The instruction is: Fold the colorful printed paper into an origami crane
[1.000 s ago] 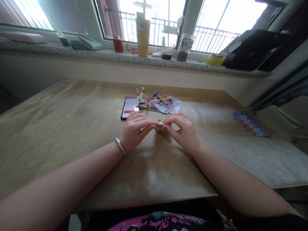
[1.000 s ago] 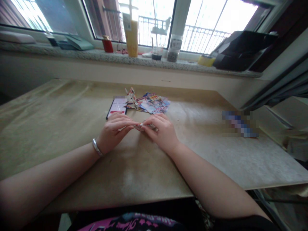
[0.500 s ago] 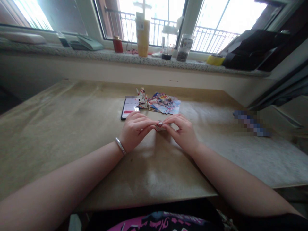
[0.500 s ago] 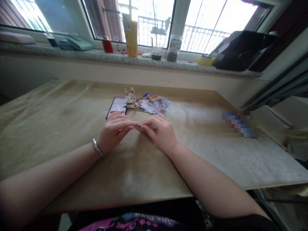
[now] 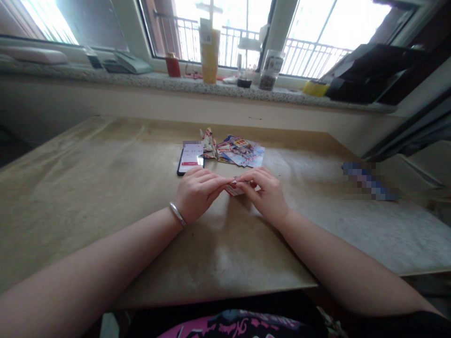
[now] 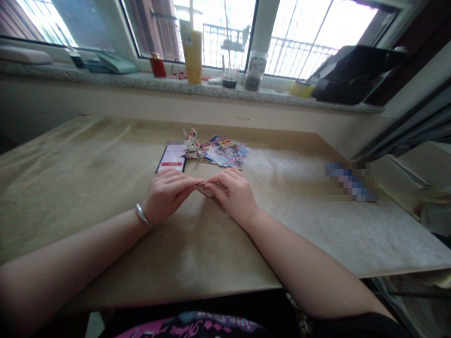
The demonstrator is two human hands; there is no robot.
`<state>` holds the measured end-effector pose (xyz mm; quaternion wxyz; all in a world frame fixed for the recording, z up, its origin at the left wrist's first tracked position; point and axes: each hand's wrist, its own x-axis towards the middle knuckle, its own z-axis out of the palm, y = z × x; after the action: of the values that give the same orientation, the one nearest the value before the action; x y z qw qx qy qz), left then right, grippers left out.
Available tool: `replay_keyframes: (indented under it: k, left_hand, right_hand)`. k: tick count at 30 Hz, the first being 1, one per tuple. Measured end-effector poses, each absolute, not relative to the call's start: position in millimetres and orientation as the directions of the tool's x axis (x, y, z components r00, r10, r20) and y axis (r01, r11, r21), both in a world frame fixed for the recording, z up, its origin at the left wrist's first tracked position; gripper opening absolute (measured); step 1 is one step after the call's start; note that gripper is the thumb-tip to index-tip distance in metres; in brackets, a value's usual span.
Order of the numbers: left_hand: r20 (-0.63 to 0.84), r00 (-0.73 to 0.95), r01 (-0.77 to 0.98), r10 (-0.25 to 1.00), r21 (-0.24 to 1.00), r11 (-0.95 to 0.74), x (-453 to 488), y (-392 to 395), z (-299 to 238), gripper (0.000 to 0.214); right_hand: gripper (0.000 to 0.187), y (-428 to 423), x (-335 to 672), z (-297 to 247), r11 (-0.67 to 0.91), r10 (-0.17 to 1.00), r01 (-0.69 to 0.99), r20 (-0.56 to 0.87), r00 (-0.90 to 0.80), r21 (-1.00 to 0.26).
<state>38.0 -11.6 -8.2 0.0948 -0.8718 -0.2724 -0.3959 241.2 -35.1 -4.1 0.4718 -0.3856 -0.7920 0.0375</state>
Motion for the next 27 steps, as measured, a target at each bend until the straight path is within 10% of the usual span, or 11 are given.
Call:
replay_keyframes:
  k: [27]
  left_hand:
    - [0.739,0.571,0.635,0.358,-0.121,-0.763,32.2,-10.9,-6.0,0.019]
  right_hand:
    - [0.006,-35.7,245.7,-4.8,0.699,0.681,0.516,0.682,-0.267,-0.495]
